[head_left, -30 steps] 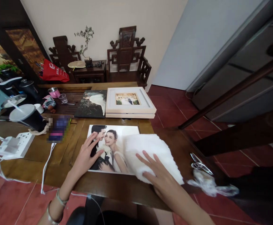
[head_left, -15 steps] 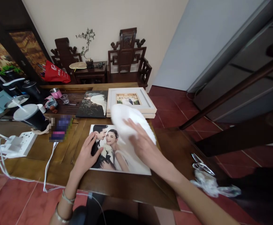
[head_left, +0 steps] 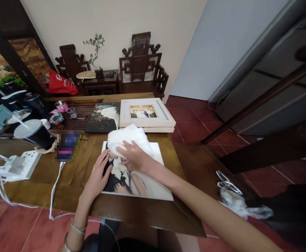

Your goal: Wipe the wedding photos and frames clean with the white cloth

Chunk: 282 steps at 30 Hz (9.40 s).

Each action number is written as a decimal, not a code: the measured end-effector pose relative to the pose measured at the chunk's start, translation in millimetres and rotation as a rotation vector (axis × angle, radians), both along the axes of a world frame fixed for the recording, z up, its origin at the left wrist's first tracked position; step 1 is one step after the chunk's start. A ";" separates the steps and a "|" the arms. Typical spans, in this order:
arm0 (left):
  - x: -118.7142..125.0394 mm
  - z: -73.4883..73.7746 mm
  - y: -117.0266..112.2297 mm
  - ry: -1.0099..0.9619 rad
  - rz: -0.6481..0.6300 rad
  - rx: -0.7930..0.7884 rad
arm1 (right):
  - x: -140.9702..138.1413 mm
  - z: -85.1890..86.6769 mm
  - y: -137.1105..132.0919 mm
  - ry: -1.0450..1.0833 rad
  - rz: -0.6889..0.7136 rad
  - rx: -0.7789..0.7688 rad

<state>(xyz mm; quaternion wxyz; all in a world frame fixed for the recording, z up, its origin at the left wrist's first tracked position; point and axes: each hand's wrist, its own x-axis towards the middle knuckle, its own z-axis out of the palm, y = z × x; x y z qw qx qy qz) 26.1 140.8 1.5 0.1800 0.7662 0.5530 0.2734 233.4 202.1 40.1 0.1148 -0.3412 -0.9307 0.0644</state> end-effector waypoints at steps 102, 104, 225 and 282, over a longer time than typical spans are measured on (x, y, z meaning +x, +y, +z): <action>3.2 -5.9 15.7 0.009 0.030 0.020 | 74.6 -3.5 -91.1 0.103 -0.004 -0.153; 3.5 -4.0 15.6 -0.004 0.028 0.015 | 70.3 1.0 -55.3 0.073 -0.030 -0.155; 9.8 3.9 12.4 0.006 -0.008 0.042 | 81.1 -13.3 -2.2 0.283 -0.409 -0.252; 6.6 5.4 10.3 0.103 -0.002 -0.088 | 88.3 -9.1 -111.0 0.169 0.052 -0.105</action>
